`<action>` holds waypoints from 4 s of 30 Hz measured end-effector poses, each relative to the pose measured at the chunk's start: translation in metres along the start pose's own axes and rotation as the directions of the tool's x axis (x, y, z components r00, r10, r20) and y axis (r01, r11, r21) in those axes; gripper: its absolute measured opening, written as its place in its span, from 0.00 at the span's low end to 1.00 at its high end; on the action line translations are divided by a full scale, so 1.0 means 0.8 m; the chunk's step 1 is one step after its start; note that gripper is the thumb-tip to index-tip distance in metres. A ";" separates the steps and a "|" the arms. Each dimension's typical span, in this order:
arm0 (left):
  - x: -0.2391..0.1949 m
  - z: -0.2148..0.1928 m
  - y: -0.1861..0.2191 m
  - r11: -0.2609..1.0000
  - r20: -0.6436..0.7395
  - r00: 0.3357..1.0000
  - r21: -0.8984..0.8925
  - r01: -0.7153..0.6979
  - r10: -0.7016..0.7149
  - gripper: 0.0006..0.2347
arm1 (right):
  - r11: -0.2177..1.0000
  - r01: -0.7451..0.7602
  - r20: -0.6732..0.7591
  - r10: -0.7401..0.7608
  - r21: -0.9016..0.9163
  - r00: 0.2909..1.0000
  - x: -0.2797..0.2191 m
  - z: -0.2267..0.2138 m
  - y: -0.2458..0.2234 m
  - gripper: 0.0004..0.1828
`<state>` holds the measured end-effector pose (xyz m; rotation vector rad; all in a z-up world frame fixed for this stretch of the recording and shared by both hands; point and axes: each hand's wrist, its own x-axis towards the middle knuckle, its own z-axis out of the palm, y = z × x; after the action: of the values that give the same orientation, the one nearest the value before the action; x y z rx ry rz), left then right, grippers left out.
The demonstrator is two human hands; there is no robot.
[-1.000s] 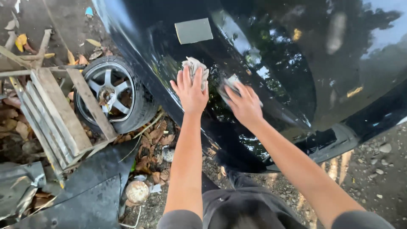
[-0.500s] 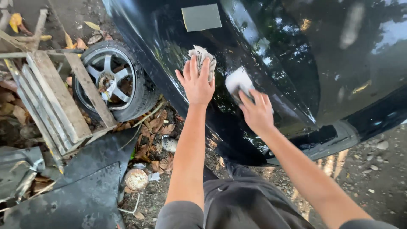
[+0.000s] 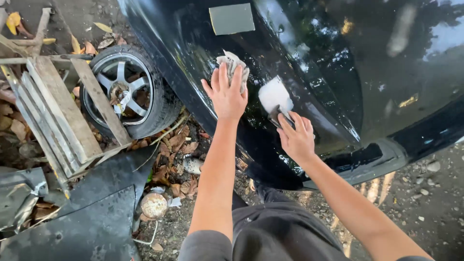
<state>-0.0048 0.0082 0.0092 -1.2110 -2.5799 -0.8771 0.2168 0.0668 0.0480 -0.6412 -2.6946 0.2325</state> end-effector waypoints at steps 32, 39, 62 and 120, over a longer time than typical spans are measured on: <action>-0.013 0.007 -0.003 1.000 -0.036 0.999 0.007 -0.003 0.004 0.28 | 0.972 -0.207 -0.075 0.216 0.110 0.974 0.117 0.033 -0.012 0.27; -0.010 0.011 -0.006 0.999 -0.027 0.999 0.048 -0.021 0.023 0.28 | 0.994 -0.108 -0.073 0.110 0.033 0.991 -0.015 0.018 0.005 0.28; -0.019 0.014 -0.013 0.998 -0.049 0.998 0.048 -0.041 0.044 0.27 | 0.998 -0.013 -0.024 0.014 0.056 1.000 -0.025 0.005 -0.006 0.32; -0.023 0.017 -0.011 0.998 -0.067 0.996 0.020 -0.054 0.055 0.27 | 0.989 -0.145 0.008 0.145 0.043 0.989 0.079 0.034 -0.003 0.29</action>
<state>0.0019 -0.0006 -0.0124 -1.2193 -2.4844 -0.8668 0.1528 0.0915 0.0426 -0.8248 -2.6417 0.3301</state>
